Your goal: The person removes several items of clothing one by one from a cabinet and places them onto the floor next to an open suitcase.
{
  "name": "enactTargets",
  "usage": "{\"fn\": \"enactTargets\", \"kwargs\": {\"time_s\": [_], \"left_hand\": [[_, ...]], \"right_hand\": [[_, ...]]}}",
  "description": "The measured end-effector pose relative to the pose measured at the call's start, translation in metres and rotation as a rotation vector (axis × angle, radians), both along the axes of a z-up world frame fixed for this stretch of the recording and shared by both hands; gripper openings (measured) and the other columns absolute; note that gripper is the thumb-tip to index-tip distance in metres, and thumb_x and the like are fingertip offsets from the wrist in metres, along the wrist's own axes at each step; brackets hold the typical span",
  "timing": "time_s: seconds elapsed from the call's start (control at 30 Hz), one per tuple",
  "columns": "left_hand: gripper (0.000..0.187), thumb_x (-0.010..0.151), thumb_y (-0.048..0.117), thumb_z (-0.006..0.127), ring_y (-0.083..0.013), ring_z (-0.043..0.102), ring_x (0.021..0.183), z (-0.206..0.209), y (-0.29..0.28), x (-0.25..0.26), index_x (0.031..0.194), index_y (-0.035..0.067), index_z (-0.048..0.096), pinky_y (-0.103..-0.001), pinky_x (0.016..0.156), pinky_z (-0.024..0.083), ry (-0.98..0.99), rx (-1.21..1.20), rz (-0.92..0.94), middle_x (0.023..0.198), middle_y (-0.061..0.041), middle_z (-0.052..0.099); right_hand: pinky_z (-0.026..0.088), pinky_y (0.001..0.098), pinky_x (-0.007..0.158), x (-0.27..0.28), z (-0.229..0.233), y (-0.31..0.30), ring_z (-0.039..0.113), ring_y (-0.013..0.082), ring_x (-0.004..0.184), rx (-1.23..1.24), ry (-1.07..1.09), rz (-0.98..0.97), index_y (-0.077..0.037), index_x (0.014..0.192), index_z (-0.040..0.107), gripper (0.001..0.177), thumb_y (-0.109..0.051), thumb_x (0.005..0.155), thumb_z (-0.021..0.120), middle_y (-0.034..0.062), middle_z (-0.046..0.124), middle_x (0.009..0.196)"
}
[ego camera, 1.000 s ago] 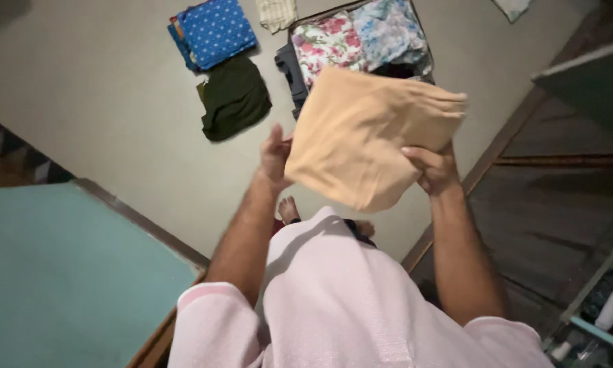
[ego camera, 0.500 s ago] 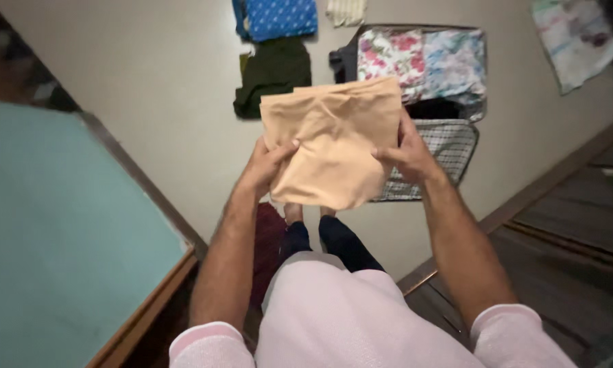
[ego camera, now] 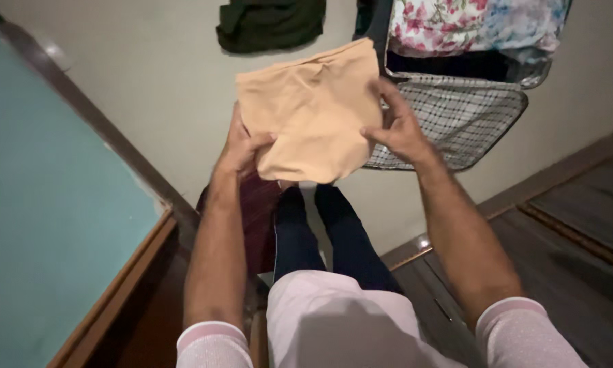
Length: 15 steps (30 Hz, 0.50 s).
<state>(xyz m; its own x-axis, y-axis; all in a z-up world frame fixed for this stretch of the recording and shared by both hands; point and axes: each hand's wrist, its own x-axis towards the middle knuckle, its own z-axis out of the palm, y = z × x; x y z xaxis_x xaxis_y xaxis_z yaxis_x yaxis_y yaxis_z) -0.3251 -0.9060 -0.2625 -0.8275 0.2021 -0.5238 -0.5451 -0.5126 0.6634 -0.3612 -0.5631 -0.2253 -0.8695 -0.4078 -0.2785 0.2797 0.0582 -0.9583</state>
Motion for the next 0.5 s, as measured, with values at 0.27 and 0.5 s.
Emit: {"fn": "enactTargets", "kwargs": {"time_s": [0.27, 0.5], "left_hand": [[0.108, 0.08, -0.015, 0.067, -0.0283, 0.049, 0.143, -0.088, 0.025, 0.004, 0.165, 0.013, 0.005, -0.039, 0.113, 0.051, 0.041, -0.158, 0.084, 0.161, -0.018, 0.037], [0.113, 0.081, -0.02, 0.066, -0.0273, 0.039, 0.154, -0.173, 0.024, -0.005, 0.169, 0.009, 0.002, -0.038, 0.125, 0.041, 0.172, -0.26, 0.047, 0.172, -0.018, 0.029]], "right_hand": [[0.041, 0.0372, 0.119, -0.008, -0.086, 0.007, 0.054, 0.0248, 0.133, 0.363, 0.106, 0.167, -0.004, 0.131, 0.069, 0.051, 0.006, 0.081, 0.073, 0.0086, 0.061, 0.136], [0.038, 0.0366, 0.12, -0.029, -0.158, 0.006, 0.049, 0.0277, 0.138, 0.246, 0.078, 0.163, -0.005, 0.131, 0.067, 0.052, 0.008, 0.081, 0.07, 0.0111, 0.05, 0.139]]}}
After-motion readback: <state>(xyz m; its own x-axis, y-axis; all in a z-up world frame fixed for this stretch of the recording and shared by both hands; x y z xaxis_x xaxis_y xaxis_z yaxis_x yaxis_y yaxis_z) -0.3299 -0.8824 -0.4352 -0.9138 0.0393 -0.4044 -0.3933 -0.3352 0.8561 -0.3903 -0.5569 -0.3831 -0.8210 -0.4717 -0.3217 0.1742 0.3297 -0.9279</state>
